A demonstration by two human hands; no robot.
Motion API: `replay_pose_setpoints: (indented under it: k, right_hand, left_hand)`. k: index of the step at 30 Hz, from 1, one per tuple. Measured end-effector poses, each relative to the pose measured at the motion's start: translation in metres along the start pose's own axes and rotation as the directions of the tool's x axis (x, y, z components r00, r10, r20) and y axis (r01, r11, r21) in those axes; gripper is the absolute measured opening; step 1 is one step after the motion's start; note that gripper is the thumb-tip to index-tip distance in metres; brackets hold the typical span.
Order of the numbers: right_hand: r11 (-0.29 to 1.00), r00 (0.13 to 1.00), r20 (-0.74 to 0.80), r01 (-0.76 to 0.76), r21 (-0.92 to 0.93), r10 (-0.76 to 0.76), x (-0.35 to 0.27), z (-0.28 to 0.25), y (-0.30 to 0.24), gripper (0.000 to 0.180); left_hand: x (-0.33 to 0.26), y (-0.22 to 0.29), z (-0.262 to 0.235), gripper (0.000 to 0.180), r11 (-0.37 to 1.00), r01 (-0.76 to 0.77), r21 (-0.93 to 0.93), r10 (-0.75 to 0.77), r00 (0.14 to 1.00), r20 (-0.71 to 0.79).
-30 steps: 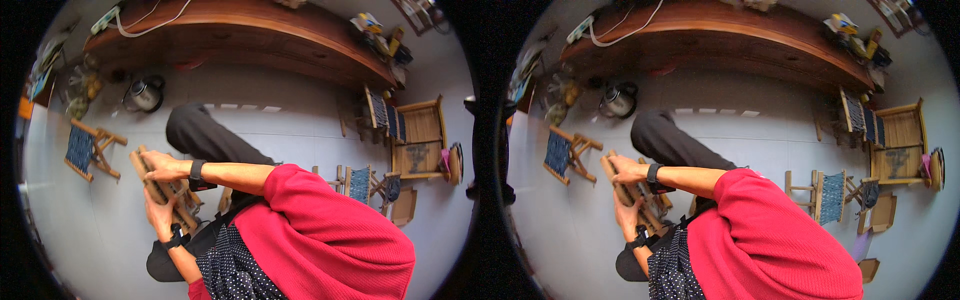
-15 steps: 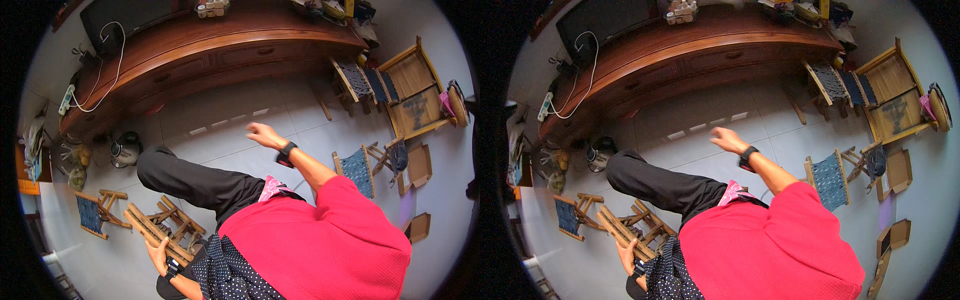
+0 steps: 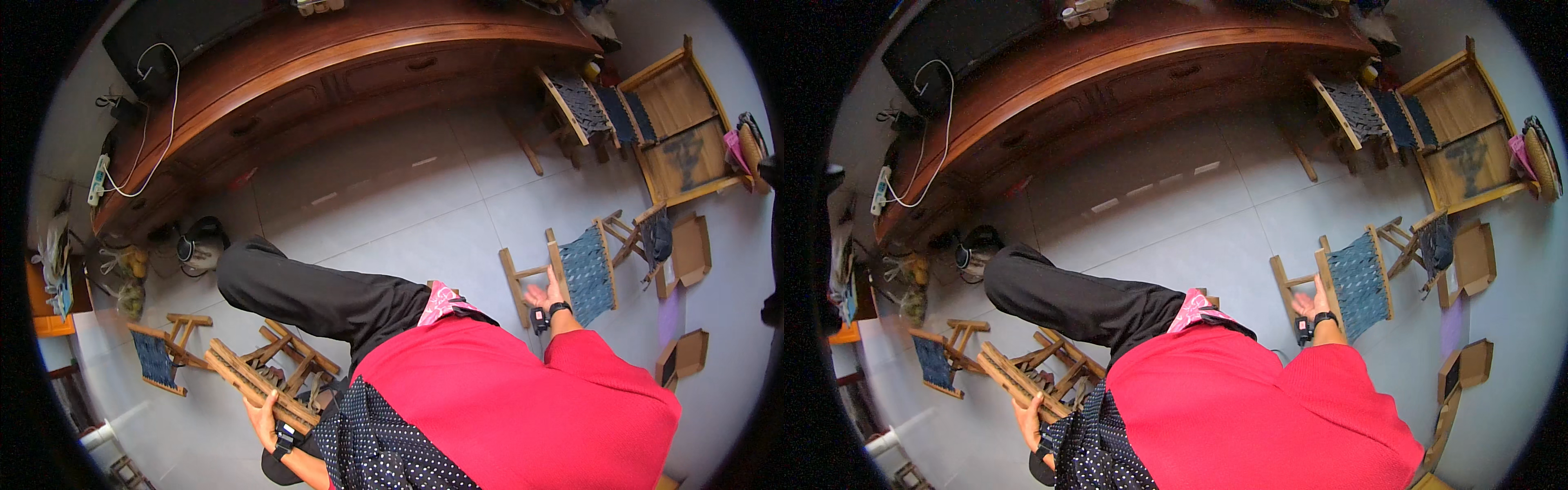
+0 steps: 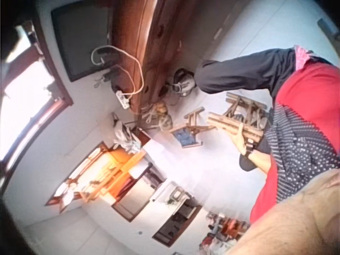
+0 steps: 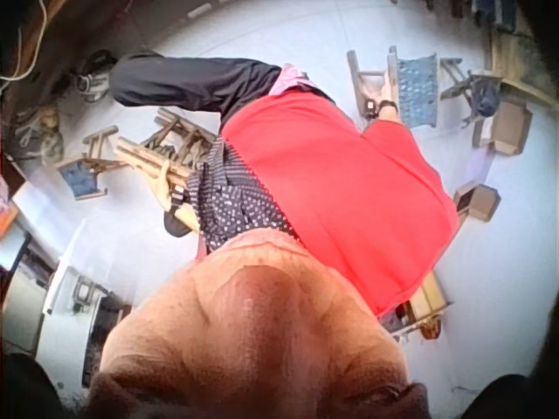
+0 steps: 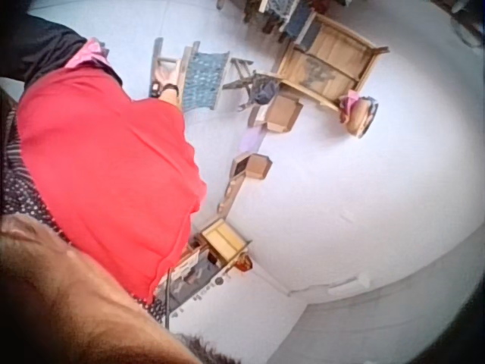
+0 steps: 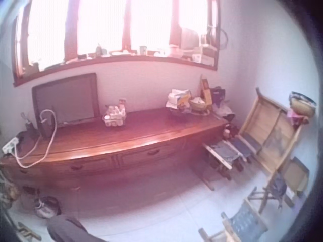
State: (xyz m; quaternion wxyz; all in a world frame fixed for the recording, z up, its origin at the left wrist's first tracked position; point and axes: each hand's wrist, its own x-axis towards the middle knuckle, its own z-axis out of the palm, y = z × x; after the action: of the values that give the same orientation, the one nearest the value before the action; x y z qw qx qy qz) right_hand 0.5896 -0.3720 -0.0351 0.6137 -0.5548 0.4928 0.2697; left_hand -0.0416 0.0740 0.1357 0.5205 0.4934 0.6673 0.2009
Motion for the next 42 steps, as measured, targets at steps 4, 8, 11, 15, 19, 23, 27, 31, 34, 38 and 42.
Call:
replay_pose_setpoints:
  k: [4, 8, 11, 15, 19, 23, 27, 31, 34, 38, 42]
  right_hand:
    - [0.837, 0.965, 0.157, 0.093, 0.540, -0.209, 0.016, 0.023, 0.005, 0.058]
    - [0.570, 0.935, 0.236, -0.047, 0.821, -0.263, 0.018, 0.050, -0.022, 0.057]
    - [0.490, 0.926, 0.145, 0.048, 0.871, -0.348, 0.026, 0.073, -0.042, 0.050]
    - [0.451, 0.913, 0.112, 0.084, 0.888, -0.391, 0.036, 0.105, -0.061, 0.046]
    - [0.545, 0.905, 0.240, -0.009, 0.838, -0.353, 0.015, 0.149, -0.060, 0.041]
    - [0.690, 0.894, 0.290, 0.029, 0.723, -0.341, -0.020, 0.189, -0.065, 0.037]
    - [0.771, 0.886, 0.319, 0.064, 0.634, -0.335, -0.042, 0.204, -0.081, 0.036]
    - [0.848, 0.856, 0.379, 0.120, 0.516, -0.352, -0.049, 0.199, -0.107, 0.037]
    - [0.851, 0.832, 0.473, -0.002, 0.525, -0.290, -0.049, 0.193, -0.124, 0.042]
    - [0.763, 0.854, 0.365, 0.056, 0.643, -0.370, -0.039, 0.194, -0.126, 0.050]
    - [0.705, 0.888, 0.112, 0.271, 0.655, -0.446, -0.020, 0.184, -0.111, 0.052]
  left_hand:
    - [-0.002, 0.003, 0.000, 0.071, 1.000, -0.004, 0.013, 0.004, 1.000, 0.012]
    - [-0.005, 0.007, 0.002, 0.070, 0.999, 0.001, 0.037, -0.002, 1.000, 0.005]
    - [-0.005, 0.007, 0.002, 0.070, 0.999, 0.014, 0.050, -0.014, 1.000, -0.012]
    - [-0.002, 0.005, 0.001, 0.073, 0.999, -0.032, -0.001, 0.032, 0.999, 0.030]
    - [0.000, 0.004, 0.001, 0.076, 1.000, -0.010, -0.017, 0.011, 0.999, 0.045]
    - [-0.003, 0.008, 0.006, 0.076, 0.999, -0.026, -0.038, 0.027, 0.999, 0.039]
    - [-0.006, 0.012, 0.008, 0.073, 0.998, -0.025, -0.052, 0.026, 0.999, 0.030]
    - [-0.005, 0.009, 0.002, 0.073, 0.999, 0.015, 0.049, -0.014, 1.000, -0.008]
    - [-0.004, 0.003, -0.003, 0.071, 0.996, 0.026, 0.086, -0.025, 1.000, -0.014]
    - [-0.004, -0.001, -0.003, 0.075, 0.997, 0.029, 0.077, -0.026, 0.999, -0.044]
    - [-0.005, 0.003, 0.000, 0.073, 1.000, 0.001, -0.002, -0.001, 1.000, -0.005]
